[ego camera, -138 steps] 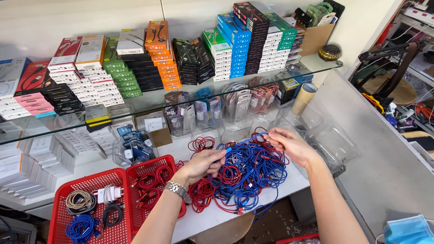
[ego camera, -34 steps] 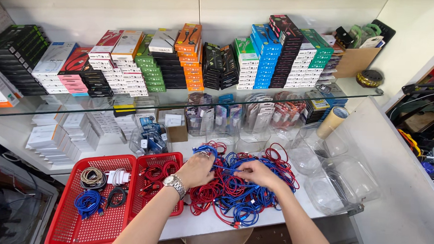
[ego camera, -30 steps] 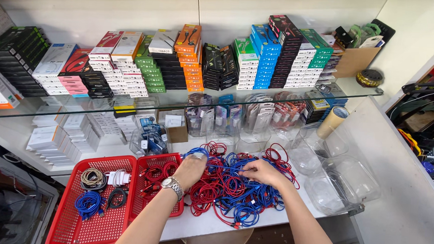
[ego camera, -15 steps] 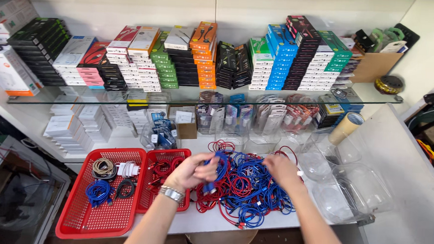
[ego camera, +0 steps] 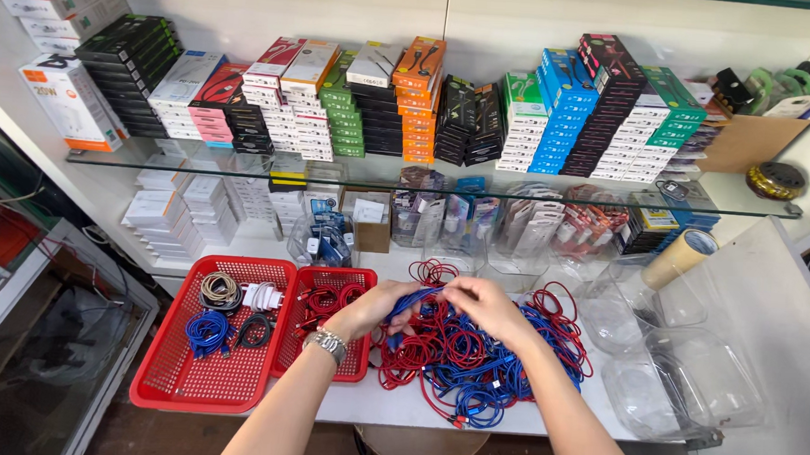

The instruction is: The person sorts tangled red and blue cables on a counter, coils them by hand, and places them into red plastic baskets. The person handles the cables one at a time, separating colors and organizing them into neat bundles.

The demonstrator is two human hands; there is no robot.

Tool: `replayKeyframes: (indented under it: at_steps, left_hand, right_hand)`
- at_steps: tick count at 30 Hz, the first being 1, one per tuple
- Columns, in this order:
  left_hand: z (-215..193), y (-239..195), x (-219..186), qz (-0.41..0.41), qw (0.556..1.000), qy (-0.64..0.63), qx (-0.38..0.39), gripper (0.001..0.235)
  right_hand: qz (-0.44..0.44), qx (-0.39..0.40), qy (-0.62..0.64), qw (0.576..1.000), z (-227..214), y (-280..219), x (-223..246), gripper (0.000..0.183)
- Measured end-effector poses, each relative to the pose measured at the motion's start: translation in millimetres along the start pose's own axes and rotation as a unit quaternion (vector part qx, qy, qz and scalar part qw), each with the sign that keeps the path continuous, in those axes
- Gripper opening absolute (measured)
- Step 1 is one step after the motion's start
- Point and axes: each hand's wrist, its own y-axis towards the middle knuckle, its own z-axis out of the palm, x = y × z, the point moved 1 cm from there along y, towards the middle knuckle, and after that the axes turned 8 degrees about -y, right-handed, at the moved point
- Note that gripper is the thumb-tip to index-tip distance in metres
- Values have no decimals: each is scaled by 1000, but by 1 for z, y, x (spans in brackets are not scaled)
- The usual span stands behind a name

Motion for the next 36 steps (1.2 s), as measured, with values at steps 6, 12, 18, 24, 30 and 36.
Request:
replayKeyframes:
  at_steps: [6, 12, 18, 24, 30, 36]
  left_hand:
    - [18, -4, 15, 81, 946, -284, 134, 29]
    - [16, 11, 36, 81, 934, -347, -17, 16]
    - [3, 9, 47, 111, 977, -53, -172, 24]
    - [-8, -6, 37, 135, 967, -161, -144, 27]
    - [1, -8, 39, 151, 949, -256, -106, 33]
    - [-8, -14, 41, 148, 966, -153, -150, 28]
  right_hand:
    - [120, -36, 317, 940, 31, -10, -19, 29]
    - [130, -97, 316, 935, 53, 0, -33, 26]
    - [139, -77, 112, 981, 38, 0, -25, 27]
    - [-33, -134, -215, 967, 11, -12, -25, 24]
    - [109, -88, 460, 877, 60, 4, -60, 19]
    - [124, -71, 600, 787, 84, 6, -59, 20]
